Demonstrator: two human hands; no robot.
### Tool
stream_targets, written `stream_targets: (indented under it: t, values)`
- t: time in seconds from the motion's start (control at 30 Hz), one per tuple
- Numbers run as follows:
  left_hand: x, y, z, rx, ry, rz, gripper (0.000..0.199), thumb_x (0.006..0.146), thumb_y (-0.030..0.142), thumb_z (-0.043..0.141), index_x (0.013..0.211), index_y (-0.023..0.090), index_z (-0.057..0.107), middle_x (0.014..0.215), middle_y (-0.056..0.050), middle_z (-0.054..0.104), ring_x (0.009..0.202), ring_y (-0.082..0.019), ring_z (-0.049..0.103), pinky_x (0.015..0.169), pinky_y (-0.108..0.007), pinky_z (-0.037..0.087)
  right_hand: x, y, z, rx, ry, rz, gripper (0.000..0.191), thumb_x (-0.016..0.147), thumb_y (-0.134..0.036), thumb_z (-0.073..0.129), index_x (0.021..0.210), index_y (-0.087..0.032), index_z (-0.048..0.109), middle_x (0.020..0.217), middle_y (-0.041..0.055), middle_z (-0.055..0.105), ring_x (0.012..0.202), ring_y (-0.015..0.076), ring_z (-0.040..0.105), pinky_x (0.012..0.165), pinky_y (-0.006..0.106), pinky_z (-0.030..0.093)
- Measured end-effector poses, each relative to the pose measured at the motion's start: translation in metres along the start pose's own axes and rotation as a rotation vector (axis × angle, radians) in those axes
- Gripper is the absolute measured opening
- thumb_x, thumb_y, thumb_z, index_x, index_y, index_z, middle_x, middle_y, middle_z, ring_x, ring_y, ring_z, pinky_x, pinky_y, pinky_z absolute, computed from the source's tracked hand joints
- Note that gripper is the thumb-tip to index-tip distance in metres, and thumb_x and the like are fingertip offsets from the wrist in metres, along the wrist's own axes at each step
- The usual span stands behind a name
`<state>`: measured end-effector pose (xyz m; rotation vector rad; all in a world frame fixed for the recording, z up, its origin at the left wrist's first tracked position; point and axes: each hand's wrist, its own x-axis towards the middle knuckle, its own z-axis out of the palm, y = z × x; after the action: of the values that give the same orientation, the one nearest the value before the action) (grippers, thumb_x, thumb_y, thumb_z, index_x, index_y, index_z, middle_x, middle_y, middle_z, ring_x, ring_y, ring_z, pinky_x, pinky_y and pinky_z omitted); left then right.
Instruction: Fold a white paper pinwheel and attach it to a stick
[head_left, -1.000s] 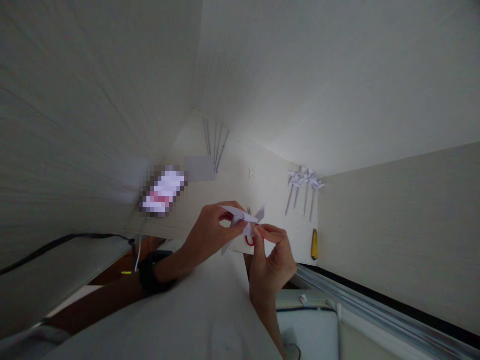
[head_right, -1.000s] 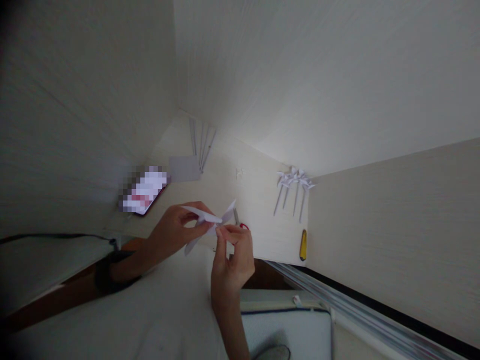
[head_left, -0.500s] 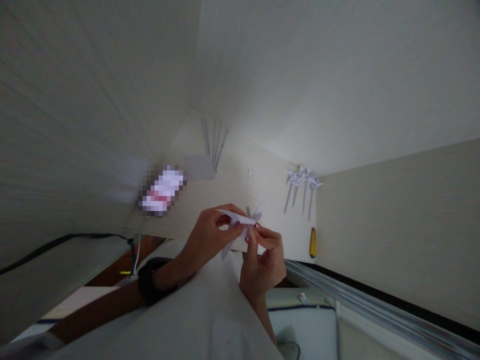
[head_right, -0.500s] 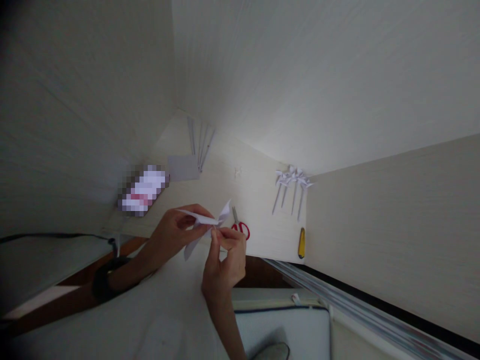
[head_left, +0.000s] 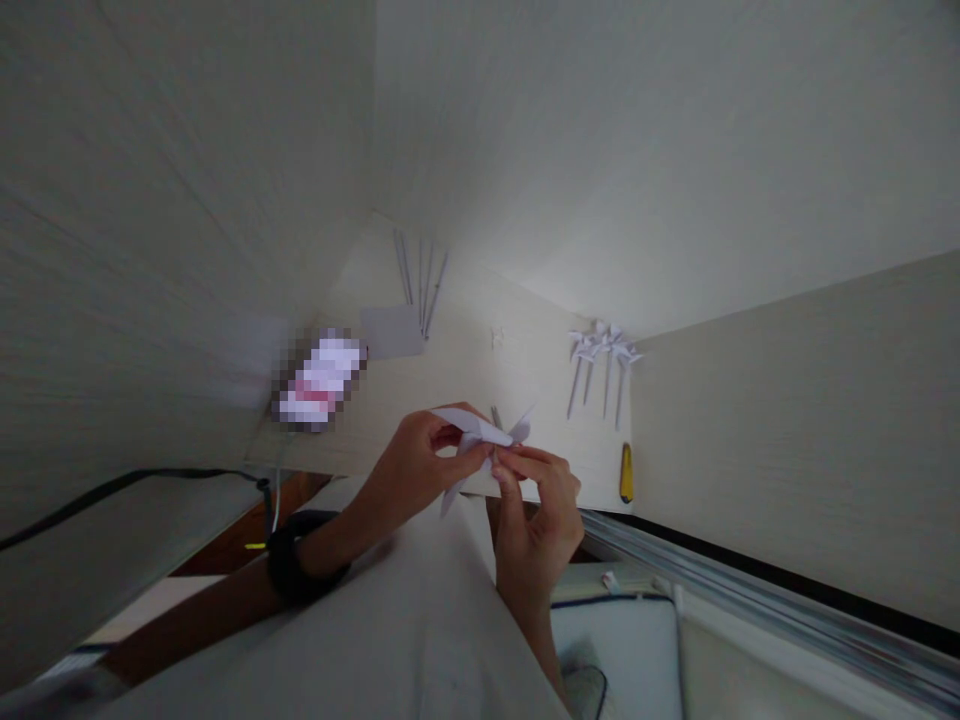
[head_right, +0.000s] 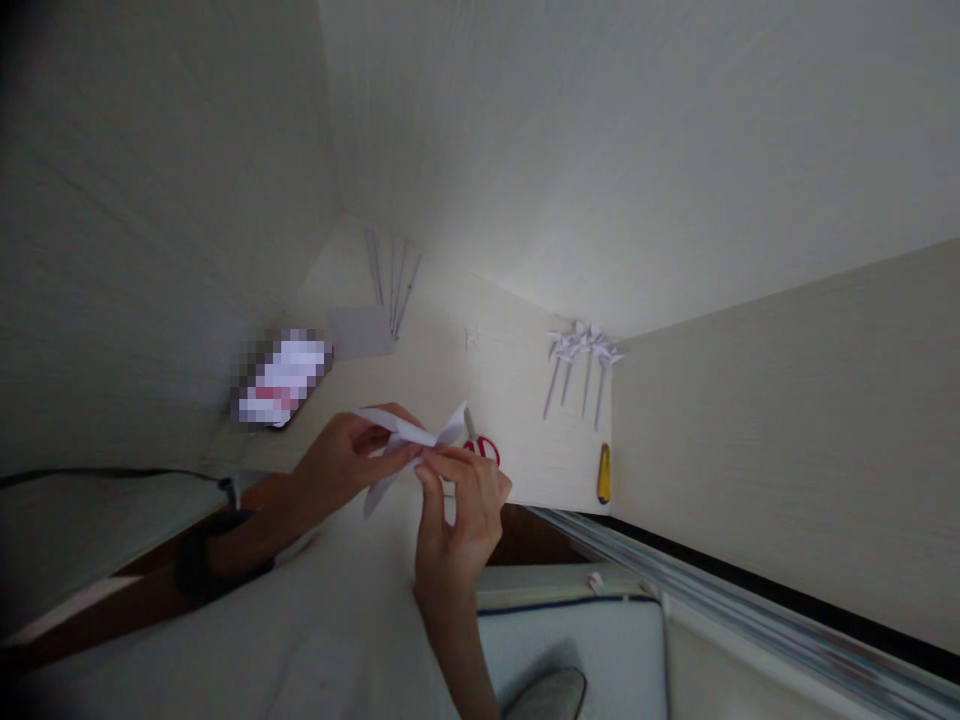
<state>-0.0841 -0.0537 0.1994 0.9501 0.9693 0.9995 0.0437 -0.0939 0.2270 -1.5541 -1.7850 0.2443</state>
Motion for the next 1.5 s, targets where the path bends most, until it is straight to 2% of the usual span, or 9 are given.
stream_targets:
  t: [0.37, 0.6, 0.7, 0.83, 0.93, 1.07, 1.2, 1.37, 1.5]
  values:
    - [-0.002, 0.001, 0.003, -0.131, -0.059, -0.117, 0.012, 0.069, 0.025, 0.064, 0.075, 0.014, 0.065, 0.074, -0.003, 0.069, 0.076, -0.017, 0.065, 0.072, -0.026, 0.052, -0.002, 0.007, 0.002, 0.192, 0.056, 0.248, 0.016, 0.079, -0.028, 0.067, 0.080, -0.020, 0.053, 0.077, -0.0022, 0.050, 0.075, 0.0128, 0.048, 0.070, 0.027, 0.039]
    - [0.003, 0.003, 0.003, -0.221, -0.008, -0.204, 0.011, 0.065, 0.026, 0.064, 0.068, 0.016, 0.067, 0.070, -0.002, 0.070, 0.075, -0.018, 0.065, 0.071, -0.027, 0.050, -0.003, 0.016, -0.002, 0.328, 0.038, 0.423, 0.019, 0.090, -0.036, 0.047, 0.092, -0.018, 0.051, 0.085, 0.0013, 0.051, 0.077, 0.0132, 0.051, 0.073, 0.028, 0.042]
    - [0.006, -0.001, 0.001, -0.217, 0.015, -0.218, 0.011, 0.065, 0.026, 0.064, 0.068, 0.016, 0.068, 0.070, -0.002, 0.070, 0.072, -0.016, 0.064, 0.067, -0.024, 0.049, -0.009, 0.025, -0.001, 0.428, -0.037, 0.502, 0.024, 0.090, -0.040, 0.045, 0.094, -0.018, 0.052, 0.088, 0.0030, 0.055, 0.081, 0.0137, 0.054, 0.076, 0.029, 0.045]
    - [0.008, -0.011, -0.002, -0.207, -0.015, -0.219, 0.011, 0.068, 0.025, 0.063, 0.071, 0.016, 0.069, 0.069, -0.001, 0.069, 0.069, -0.014, 0.062, 0.064, -0.021, 0.046, -0.017, 0.036, 0.004, 0.641, -0.252, 0.691, 0.029, 0.085, -0.044, 0.052, 0.096, -0.018, 0.055, 0.091, 0.0049, 0.060, 0.085, 0.0150, 0.057, 0.074, 0.028, 0.047]
    - [0.009, -0.015, -0.003, -0.186, -0.060, -0.235, 0.013, 0.071, 0.028, 0.062, 0.071, 0.016, 0.068, 0.069, -0.001, 0.067, 0.066, -0.014, 0.060, 0.060, -0.020, 0.045, -0.020, 0.040, 0.010, 0.737, -0.302, 0.779, 0.030, 0.078, -0.042, 0.062, 0.095, -0.018, 0.056, 0.092, 0.0043, 0.063, 0.081, 0.0142, 0.058, 0.071, 0.027, 0.048]
    - [0.010, -0.014, -0.003, -0.177, -0.051, -0.247, 0.016, 0.073, 0.032, 0.060, 0.073, 0.017, 0.067, 0.075, -0.004, 0.068, 0.072, -0.016, 0.061, 0.066, -0.023, 0.049, -0.019, 0.043, 0.016, 0.751, -0.223, 0.799, 0.024, 0.074, -0.037, 0.066, 0.085, -0.017, 0.057, 0.081, 0.0019, 0.063, 0.074, 0.0128, 0.058, 0.070, 0.027, 0.049]
    - [0.010, -0.013, -0.006, -0.219, -0.074, -0.280, 0.027, 0.078, 0.038, 0.059, 0.092, 0.017, 0.067, 0.095, -0.008, 0.069, 0.088, -0.019, 0.064, 0.077, -0.026, 0.051, -0.021, 0.043, 0.019, 0.719, -0.127, 0.773, 0.023, 0.073, -0.037, 0.066, 0.078, -0.017, 0.055, 0.075, 0.0000, 0.060, 0.071, 0.0121, 0.057, 0.068, 0.028, 0.052]
    - [0.010, -0.026, -0.004, -0.302, -0.232, -0.334, 0.024, 0.078, 0.040, 0.062, 0.089, 0.019, 0.067, 0.086, -0.006, 0.069, 0.075, -0.016, 0.063, 0.069, -0.023, 0.051, -0.030, 0.046, 0.023, 0.727, -0.112, 0.710, 0.024, 0.073, -0.037, 0.067, 0.075, -0.017, 0.053, 0.072, -0.0007, 0.060, 0.068, 0.0124, 0.058, 0.065, 0.026, 0.049]
    - [0.008, -0.038, 0.002, -0.339, -0.192, -0.410, 0.019, 0.070, 0.033, 0.070, 0.080, 0.017, 0.066, 0.076, -0.002, 0.068, 0.074, -0.015, 0.063, 0.070, -0.023, 0.051, -0.046, 0.051, 0.025, 0.715, -0.129, 0.681, 0.023, 0.071, -0.035, 0.069, 0.070, -0.018, 0.053, 0.067, -0.0024, 0.058, 0.065, 0.0124, 0.056, 0.064, 0.025, 0.046]
